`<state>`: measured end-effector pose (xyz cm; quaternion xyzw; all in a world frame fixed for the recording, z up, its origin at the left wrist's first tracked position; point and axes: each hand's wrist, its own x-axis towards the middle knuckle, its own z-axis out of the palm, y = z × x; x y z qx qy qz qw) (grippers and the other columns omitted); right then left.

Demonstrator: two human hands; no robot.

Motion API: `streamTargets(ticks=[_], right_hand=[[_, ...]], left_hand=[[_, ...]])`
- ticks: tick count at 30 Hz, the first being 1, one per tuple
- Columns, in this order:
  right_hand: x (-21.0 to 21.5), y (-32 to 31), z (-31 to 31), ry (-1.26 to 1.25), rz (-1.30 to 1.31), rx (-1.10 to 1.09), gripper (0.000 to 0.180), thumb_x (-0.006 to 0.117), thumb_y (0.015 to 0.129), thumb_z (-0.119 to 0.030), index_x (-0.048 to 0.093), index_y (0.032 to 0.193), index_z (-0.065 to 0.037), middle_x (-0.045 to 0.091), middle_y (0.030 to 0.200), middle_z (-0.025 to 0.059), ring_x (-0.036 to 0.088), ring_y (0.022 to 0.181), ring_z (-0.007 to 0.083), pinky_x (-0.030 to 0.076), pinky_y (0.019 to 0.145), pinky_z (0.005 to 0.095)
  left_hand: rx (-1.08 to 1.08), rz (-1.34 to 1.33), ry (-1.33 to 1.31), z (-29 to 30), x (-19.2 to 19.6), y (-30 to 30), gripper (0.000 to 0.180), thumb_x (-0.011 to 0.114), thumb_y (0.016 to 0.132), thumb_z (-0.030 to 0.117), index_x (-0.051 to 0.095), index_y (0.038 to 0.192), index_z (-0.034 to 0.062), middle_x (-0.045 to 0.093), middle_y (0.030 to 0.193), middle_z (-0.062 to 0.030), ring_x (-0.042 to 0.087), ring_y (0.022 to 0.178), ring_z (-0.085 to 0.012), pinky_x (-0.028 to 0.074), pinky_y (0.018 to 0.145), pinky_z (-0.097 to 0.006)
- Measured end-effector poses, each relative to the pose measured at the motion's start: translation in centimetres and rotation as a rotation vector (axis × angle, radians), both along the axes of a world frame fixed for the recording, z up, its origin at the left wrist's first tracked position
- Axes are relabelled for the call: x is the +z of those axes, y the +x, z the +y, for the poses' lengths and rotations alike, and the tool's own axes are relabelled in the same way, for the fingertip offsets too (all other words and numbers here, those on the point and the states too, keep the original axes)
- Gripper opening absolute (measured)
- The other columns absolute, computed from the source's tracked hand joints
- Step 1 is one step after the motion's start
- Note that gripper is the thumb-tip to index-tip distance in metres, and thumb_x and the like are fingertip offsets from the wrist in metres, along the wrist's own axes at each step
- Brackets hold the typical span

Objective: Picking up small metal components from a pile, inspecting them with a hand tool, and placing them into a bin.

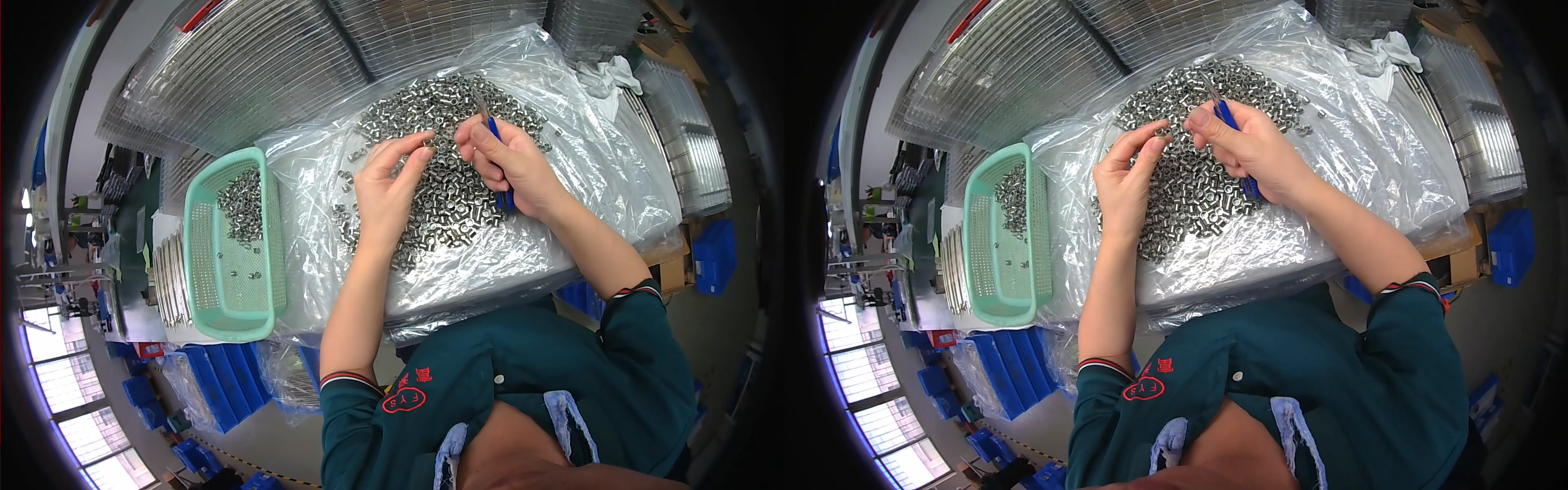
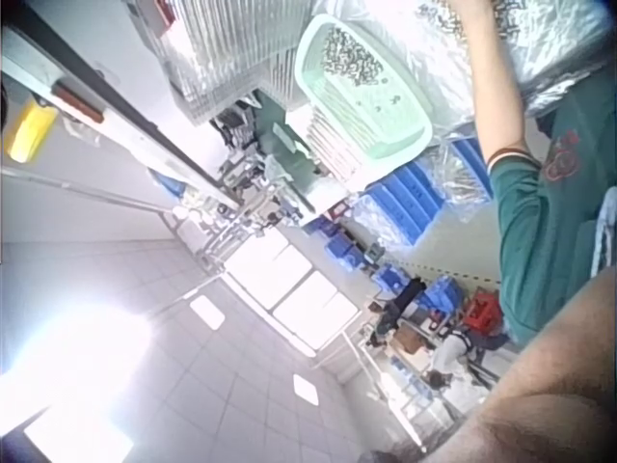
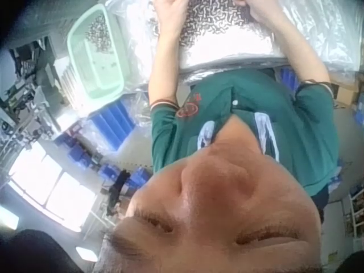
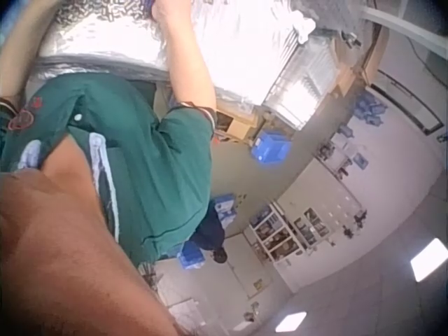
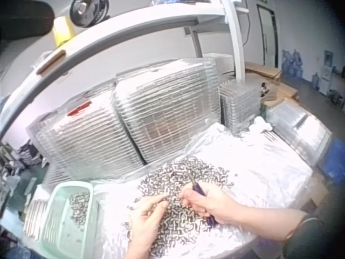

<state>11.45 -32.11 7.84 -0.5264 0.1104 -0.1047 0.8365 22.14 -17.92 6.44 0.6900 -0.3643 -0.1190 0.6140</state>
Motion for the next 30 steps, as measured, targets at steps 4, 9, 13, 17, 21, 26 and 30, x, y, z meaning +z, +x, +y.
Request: streamTargets(ticks=[4,9,13,17,21,26,30], right_hand=[[0.1,0.3,0.2,0.156,0.135,0.111,0.021,0.055,0.086,-0.026,0.055,0.09,-0.006,0.049,0.069,-0.0047,0.032,0.045,-0.0035,0.021,0.035,0.0121],[-0.9,0.5,0.5,0.209,0.168,0.129,0.019,0.056,0.086,-0.027,0.052,0.08,-0.009,0.048,0.07,-0.0048,0.033,0.045,-0.0035,0.022,0.035,0.0122],[-1.0,0.6,0.5,0.256,0.177,0.134,0.018,0.056,0.086,-0.026,0.051,0.082,-0.009,0.047,0.07,-0.0049,0.033,0.046,-0.0036,0.023,0.035,0.0122],[-0.6,0.5,0.6,0.237,0.155,0.13,0.019,0.057,0.086,-0.023,0.054,0.095,-0.006,0.047,0.069,-0.0056,0.033,0.046,-0.0035,0.024,0.036,0.0119],[-0.8,0.6,0.3,0.229,0.147,0.145,0.024,0.057,0.085,-0.02,0.054,0.102,-0.004,0.046,0.068,-0.0066,0.034,0.047,-0.0033,0.024,0.037,0.012],[-0.5,0.6,0.3,0.222,0.157,0.135,0.025,0.06,0.083,-0.017,0.053,0.103,-0.003,0.045,0.065,-0.0074,0.034,0.047,-0.0022,0.024,0.038,0.013],[-0.5,0.6,0.3,0.211,0.153,0.141,0.026,0.061,0.082,-0.015,0.053,0.103,-0.003,0.045,0.064,-0.0072,0.034,0.047,-0.0019,0.024,0.038,0.0131]], left_hand=[[-0.038,-0.035,-0.022,-0.2,0.1,0.0,0.021,0.06,0.081,0.006,0.062,0.101,0.0013,0.059,0.096,-0.0056,0.054,0.088,-0.0093,0.043,0.077,-0.021],[-0.034,-0.022,-0.076,-0.5,0.0,-0.6,0.021,0.064,0.077,0.008,0.065,0.098,0.0068,0.058,0.094,-0.0065,0.054,0.087,-0.0151,0.043,0.077,-0.026],[-0.005,-0.229,-0.005,-0.6,0.1,-0.9,0.02,0.063,0.078,0.008,0.064,0.098,0.0064,0.056,0.095,-0.0071,0.054,0.088,-0.0142,0.045,0.076,-0.025],[-0.025,-0.105,-0.082,-0.6,0.2,-1.0,0.02,0.063,0.078,0.006,0.064,0.098,0.0059,0.056,0.097,-0.0073,0.055,0.087,-0.0137,0.047,0.072,-0.024],[-0.032,-0.113,-0.06,-0.5,0.2,-0.9,0.022,0.062,0.078,0.005,0.062,0.1,0.004,0.055,0.1,-0.0064,0.055,0.087,-0.0116,0.045,0.072,-0.023],[-0.029,-0.149,-0.071,-0.4,0.1,-0.7,0.021,0.062,0.078,0.004,0.061,0.1,0.0036,0.055,0.101,-0.0068,0.055,0.087,-0.0115,0.045,0.072,-0.022],[-0.032,-0.187,-0.069,-0.3,0.1,-0.6,0.021,0.062,0.078,0.003,0.061,0.1,0.0034,0.055,0.102,-0.0067,0.055,0.087,-0.0114,0.045,0.072,-0.022]])
